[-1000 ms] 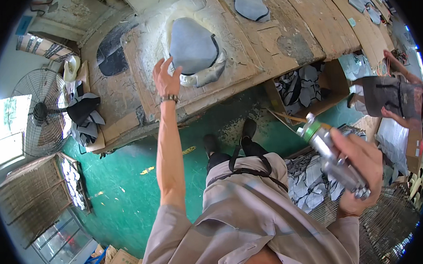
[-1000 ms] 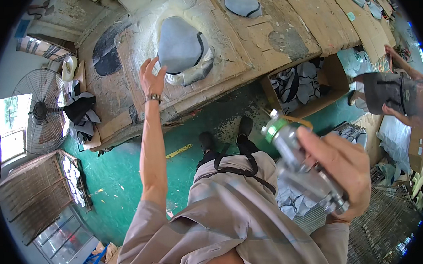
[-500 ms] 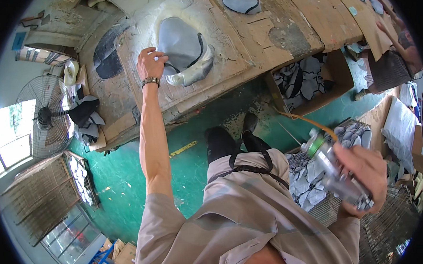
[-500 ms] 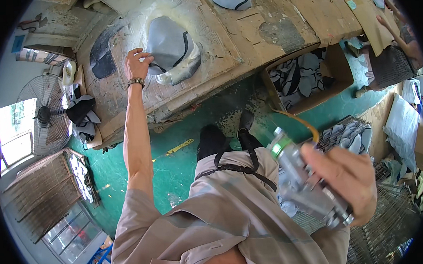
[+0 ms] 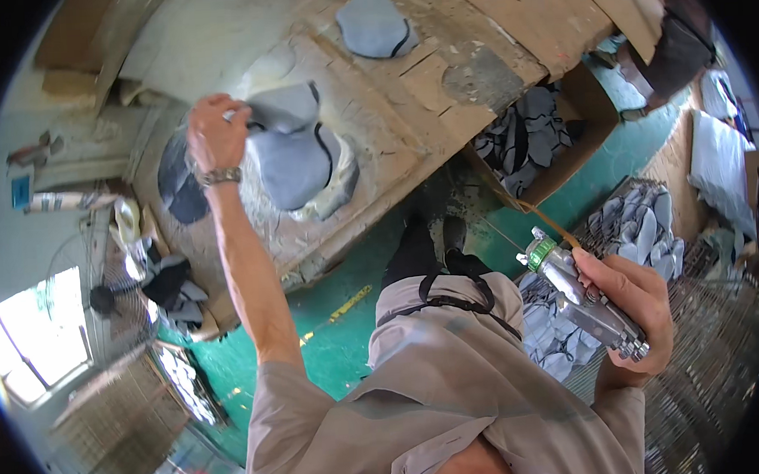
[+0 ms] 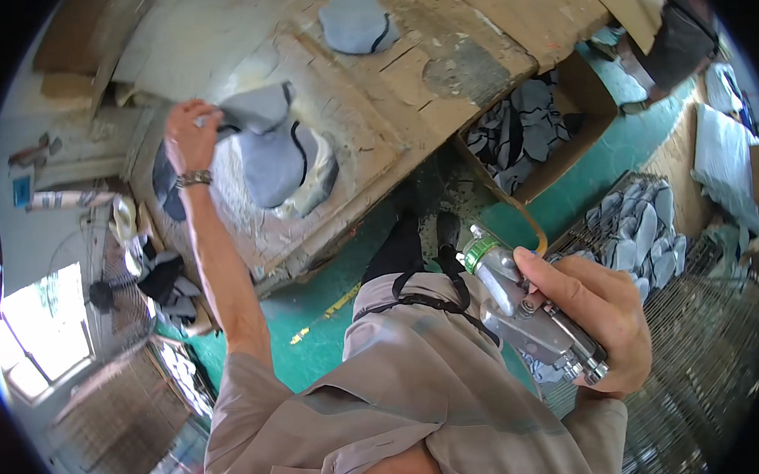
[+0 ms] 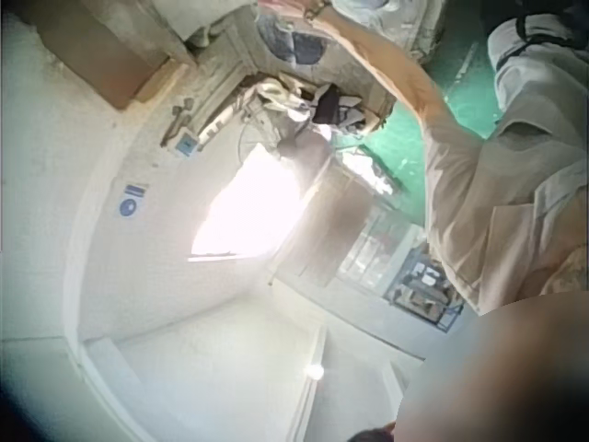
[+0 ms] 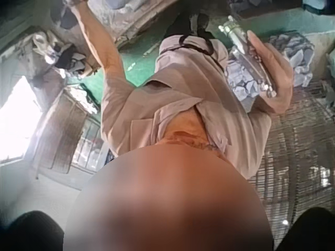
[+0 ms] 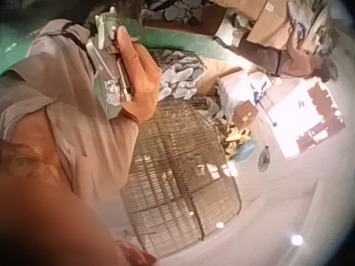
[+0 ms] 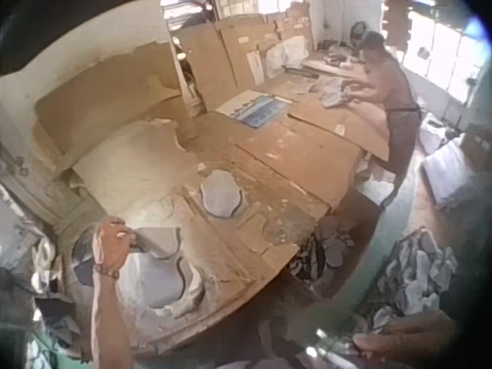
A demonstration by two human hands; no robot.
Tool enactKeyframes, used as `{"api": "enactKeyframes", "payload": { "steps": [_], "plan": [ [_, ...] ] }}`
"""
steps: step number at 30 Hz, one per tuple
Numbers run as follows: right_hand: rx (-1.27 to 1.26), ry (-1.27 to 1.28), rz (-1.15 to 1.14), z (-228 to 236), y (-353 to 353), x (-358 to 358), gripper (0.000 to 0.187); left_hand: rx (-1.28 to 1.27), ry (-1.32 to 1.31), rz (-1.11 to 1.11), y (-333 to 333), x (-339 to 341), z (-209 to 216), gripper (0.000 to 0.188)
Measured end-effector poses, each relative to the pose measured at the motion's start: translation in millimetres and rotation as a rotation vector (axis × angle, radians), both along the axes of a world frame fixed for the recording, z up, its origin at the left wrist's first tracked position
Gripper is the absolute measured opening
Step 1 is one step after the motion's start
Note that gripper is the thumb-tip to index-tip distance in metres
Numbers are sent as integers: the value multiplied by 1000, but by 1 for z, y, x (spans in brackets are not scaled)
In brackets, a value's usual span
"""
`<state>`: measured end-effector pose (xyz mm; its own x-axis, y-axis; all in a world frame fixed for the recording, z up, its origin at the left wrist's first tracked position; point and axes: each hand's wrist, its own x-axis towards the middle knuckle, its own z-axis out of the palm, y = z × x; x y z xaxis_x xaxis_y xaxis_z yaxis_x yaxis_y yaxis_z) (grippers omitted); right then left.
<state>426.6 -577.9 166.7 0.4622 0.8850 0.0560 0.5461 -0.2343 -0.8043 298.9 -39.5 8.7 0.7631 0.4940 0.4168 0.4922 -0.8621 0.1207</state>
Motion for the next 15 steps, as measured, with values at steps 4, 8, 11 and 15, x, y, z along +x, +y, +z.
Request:
{"api": "enactKeyframes", "payload": {
  "steps": [4, 8, 11, 15],
  "plan": [
    [-51, 4, -271, -3, 1, -8, 62, 51, -62, -28, 22, 117, 56, 18],
    [-79, 33, -404, -15, 6, -12, 64, 206, -139, -17, 18, 211, 46, 23],
    [-146, 110, -519, -21, 4, -22, 65, 130, -75, -37, -14, 286, -12, 23],
    [-114, 93, -517, -30, 9, -29, 66, -370, 163, -65, -9, 346, -133, 61]
  ]
}}
